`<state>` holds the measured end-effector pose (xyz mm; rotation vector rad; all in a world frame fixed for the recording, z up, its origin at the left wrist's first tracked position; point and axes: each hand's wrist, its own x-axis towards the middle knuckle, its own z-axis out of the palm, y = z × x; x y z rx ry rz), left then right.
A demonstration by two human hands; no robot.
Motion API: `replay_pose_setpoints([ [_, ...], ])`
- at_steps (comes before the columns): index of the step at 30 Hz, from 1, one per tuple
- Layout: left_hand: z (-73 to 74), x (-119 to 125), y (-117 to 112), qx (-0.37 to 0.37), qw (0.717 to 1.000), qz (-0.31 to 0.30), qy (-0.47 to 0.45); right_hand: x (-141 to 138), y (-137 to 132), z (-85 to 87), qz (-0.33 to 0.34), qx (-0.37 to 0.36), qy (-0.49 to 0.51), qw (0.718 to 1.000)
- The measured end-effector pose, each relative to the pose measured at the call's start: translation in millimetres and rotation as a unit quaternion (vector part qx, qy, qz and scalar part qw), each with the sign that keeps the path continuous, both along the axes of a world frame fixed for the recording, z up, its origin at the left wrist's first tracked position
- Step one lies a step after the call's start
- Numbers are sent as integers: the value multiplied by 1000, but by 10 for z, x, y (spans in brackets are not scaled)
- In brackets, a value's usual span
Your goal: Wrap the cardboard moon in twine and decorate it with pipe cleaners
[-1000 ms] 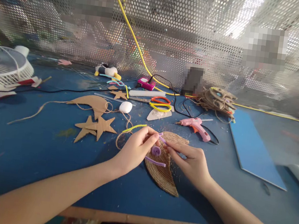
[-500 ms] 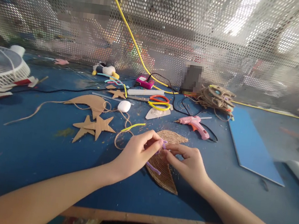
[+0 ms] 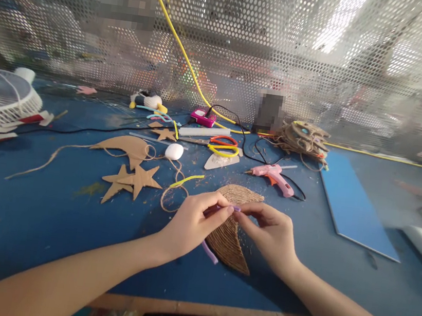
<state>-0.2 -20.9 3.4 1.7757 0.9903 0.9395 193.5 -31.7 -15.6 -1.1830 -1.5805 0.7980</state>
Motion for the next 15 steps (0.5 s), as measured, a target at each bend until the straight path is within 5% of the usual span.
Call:
replay_pose_setpoints([
  [7,-30,16,3,-45,998,-5,-37,-38,33,27,15,-24,28,999],
  [15,-35,17,14,6,1000,12,-13,-60,38,111,23,-84,66,994],
])
